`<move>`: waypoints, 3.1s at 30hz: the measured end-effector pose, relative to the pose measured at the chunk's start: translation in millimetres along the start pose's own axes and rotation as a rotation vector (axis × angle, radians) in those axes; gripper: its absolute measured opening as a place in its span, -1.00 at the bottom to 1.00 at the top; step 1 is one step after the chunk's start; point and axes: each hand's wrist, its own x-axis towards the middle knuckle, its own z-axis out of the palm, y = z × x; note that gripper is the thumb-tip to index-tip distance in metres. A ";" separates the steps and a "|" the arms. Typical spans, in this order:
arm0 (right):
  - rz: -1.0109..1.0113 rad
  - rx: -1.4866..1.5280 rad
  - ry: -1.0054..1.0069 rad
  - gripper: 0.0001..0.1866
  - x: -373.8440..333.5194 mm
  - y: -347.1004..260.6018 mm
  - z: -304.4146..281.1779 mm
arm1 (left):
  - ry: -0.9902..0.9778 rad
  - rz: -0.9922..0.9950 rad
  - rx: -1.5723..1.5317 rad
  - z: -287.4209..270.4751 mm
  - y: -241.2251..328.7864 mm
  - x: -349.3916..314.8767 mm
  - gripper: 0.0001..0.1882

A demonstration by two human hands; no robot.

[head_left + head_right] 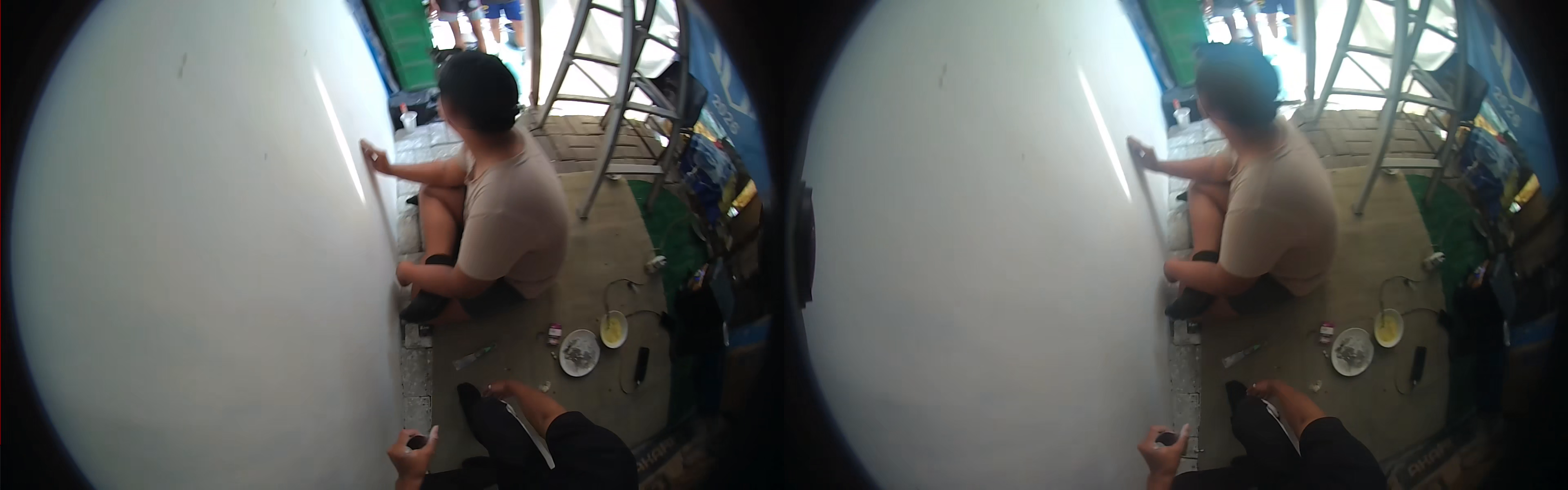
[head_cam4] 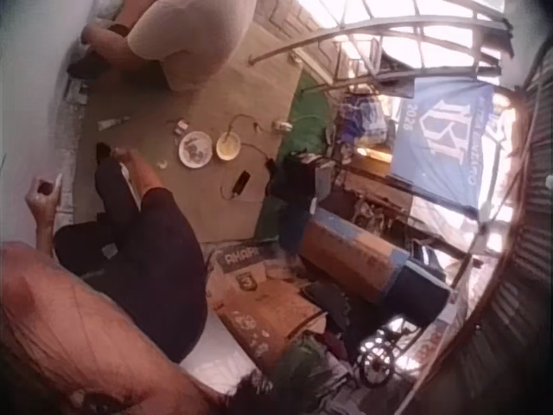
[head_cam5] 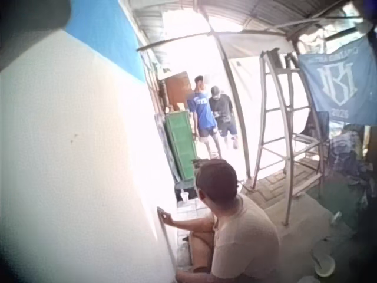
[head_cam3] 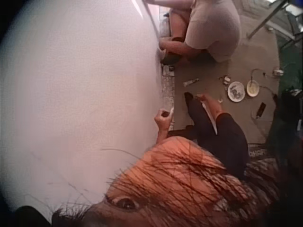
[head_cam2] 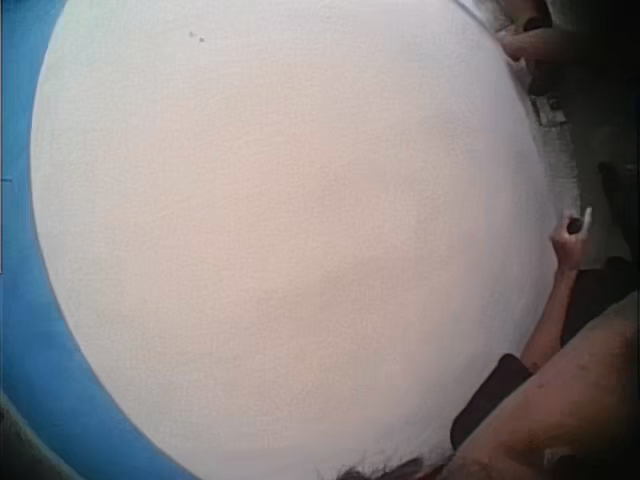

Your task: The person is using a scraper or piece of sandpaper to smooth out a white wall.

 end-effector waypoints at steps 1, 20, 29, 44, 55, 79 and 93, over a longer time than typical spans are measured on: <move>-0.186 -0.197 0.053 -0.50 -52.2 -5.5 -4.0 | -0.080 -0.076 -0.087 -9.4 54.6 -0.3 -0.62; 0.334 1.166 0.815 -0.58 -657.0 304.3 78.2 | -0.725 0.298 -0.216 57.6 520.6 34.0 -0.61; 0.224 0.757 0.629 -0.73 -685.4 208.4 -76.0 | -0.469 0.168 -0.293 162.0 606.4 86.3 -0.53; -0.315 0.237 0.752 -0.81 -717.5 -222.0 -619.7 | -0.445 0.025 -0.438 414.8 767.0 412.2 -0.62; -0.425 -0.106 0.662 -0.79 -664.4 -585.6 -840.3 | -0.037 -0.141 -0.370 440.5 734.9 650.9 -0.72; -0.298 -0.457 0.864 -0.74 -542.2 -1102.0 -1262.4 | -0.065 -0.564 -0.608 693.6 743.2 1254.1 -0.65; -0.268 -0.199 0.745 -0.77 -508.9 -1190.1 -1300.3 | -0.353 -0.392 -0.583 754.7 845.3 1480.1 -0.68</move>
